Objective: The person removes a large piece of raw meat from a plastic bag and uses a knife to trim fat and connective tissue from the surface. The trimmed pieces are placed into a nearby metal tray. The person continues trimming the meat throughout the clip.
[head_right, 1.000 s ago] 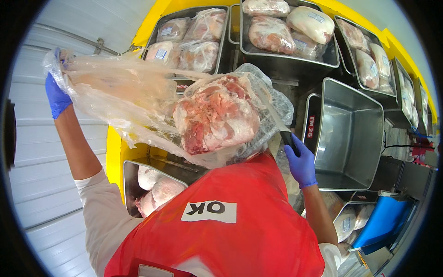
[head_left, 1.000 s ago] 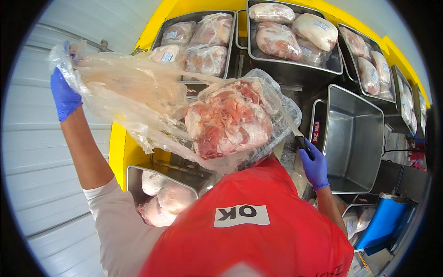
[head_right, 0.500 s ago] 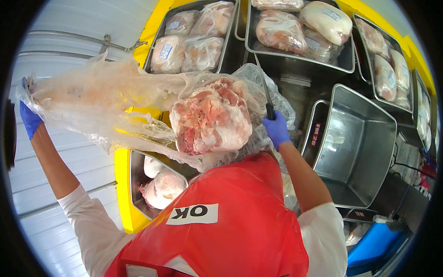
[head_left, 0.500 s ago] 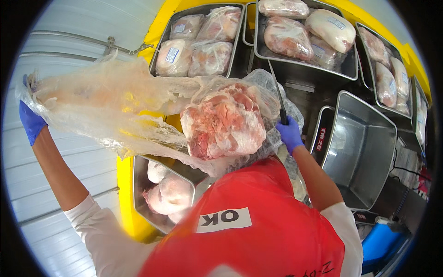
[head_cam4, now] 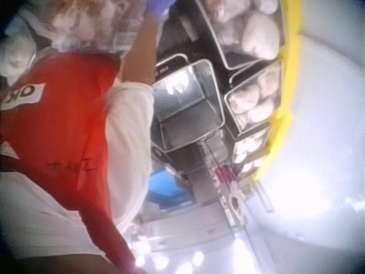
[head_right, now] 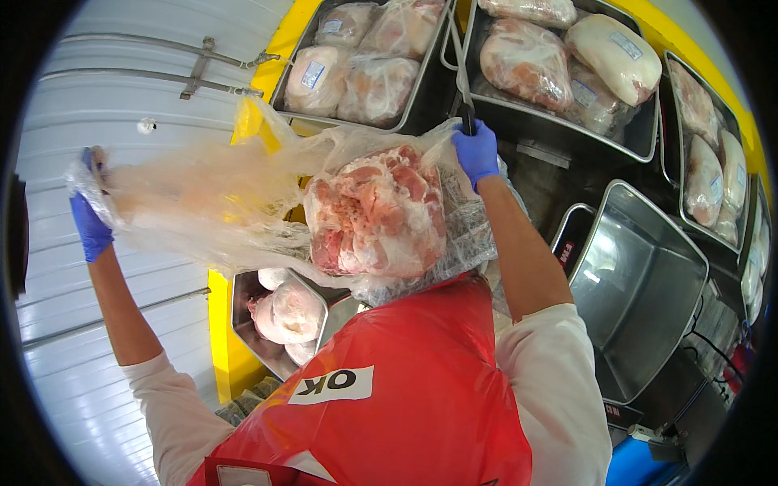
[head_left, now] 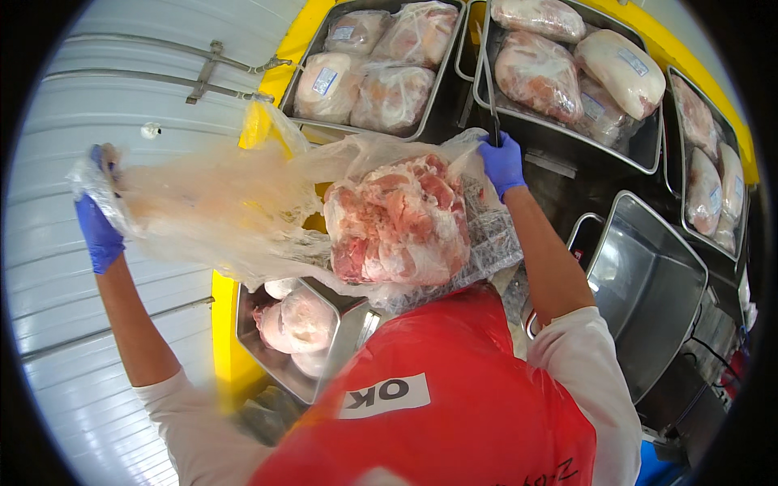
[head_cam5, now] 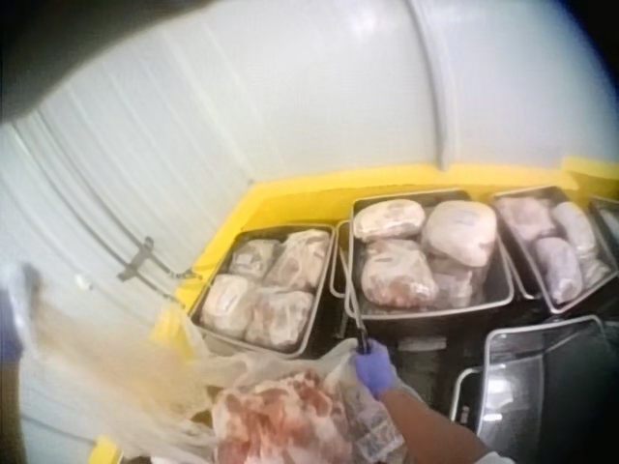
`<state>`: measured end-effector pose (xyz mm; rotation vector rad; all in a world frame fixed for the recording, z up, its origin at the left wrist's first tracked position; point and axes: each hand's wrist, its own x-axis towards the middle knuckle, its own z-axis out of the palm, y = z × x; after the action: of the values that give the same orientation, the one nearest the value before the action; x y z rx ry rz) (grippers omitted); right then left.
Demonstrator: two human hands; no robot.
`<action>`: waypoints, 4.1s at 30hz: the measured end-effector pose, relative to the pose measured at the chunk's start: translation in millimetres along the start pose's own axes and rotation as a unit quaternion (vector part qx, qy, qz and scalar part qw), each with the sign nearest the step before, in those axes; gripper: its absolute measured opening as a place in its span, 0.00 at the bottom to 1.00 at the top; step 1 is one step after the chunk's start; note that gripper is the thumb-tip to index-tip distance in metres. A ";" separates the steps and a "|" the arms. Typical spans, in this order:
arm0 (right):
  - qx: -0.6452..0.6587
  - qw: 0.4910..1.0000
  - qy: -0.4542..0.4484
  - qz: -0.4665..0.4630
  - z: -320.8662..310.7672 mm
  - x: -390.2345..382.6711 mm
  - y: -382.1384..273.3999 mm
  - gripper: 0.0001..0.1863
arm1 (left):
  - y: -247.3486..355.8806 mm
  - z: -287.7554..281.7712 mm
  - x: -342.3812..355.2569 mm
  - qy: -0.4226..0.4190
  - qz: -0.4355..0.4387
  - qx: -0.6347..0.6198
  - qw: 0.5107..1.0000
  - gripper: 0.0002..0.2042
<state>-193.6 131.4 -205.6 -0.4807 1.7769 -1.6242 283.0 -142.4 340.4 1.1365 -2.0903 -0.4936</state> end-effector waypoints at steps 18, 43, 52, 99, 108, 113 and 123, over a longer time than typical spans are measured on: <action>-0.294 0.950 -0.064 -0.089 -85.2 -104.1 -97.6 0.23 | -104.9 321.6 -201.2 -0.175 -0.111 -0.040 0.977 0.12; -0.622 0.710 -0.322 -0.075 14.1 -154.7 -352.2 0.18 | -168.2 377.2 -254.1 -0.059 -0.074 -0.020 0.995 0.17; -0.694 0.579 -0.427 -0.018 90.7 -90.8 -379.0 0.20 | -185.3 372.6 -261.7 -0.040 -0.062 -0.071 0.995 0.18; -0.680 0.587 -0.439 0.019 45.8 -73.1 -384.5 0.21 | -180.7 374.9 -253.4 -0.051 -0.085 -0.101 0.990 0.15; -0.611 0.732 -0.300 0.042 -17.2 -151.4 -304.2 0.22 | -173.8 373.3 -257.8 -0.051 -0.082 -0.080 0.992 0.15; -0.543 0.818 -0.146 -0.122 -62.1 -238.0 -148.7 0.24 | -177.7 371.3 -258.8 -0.055 -0.120 -0.098 0.986 0.15; -0.475 0.867 -0.094 -0.115 -67.3 -269.9 -81.5 0.28 | -192.2 368.0 -254.0 -0.093 -0.106 -0.050 0.989 0.15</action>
<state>-63.2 348.5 -64.6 -1.2795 2.3359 -0.6668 220.0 -32.9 -129.6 1.3023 -2.0838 -0.8243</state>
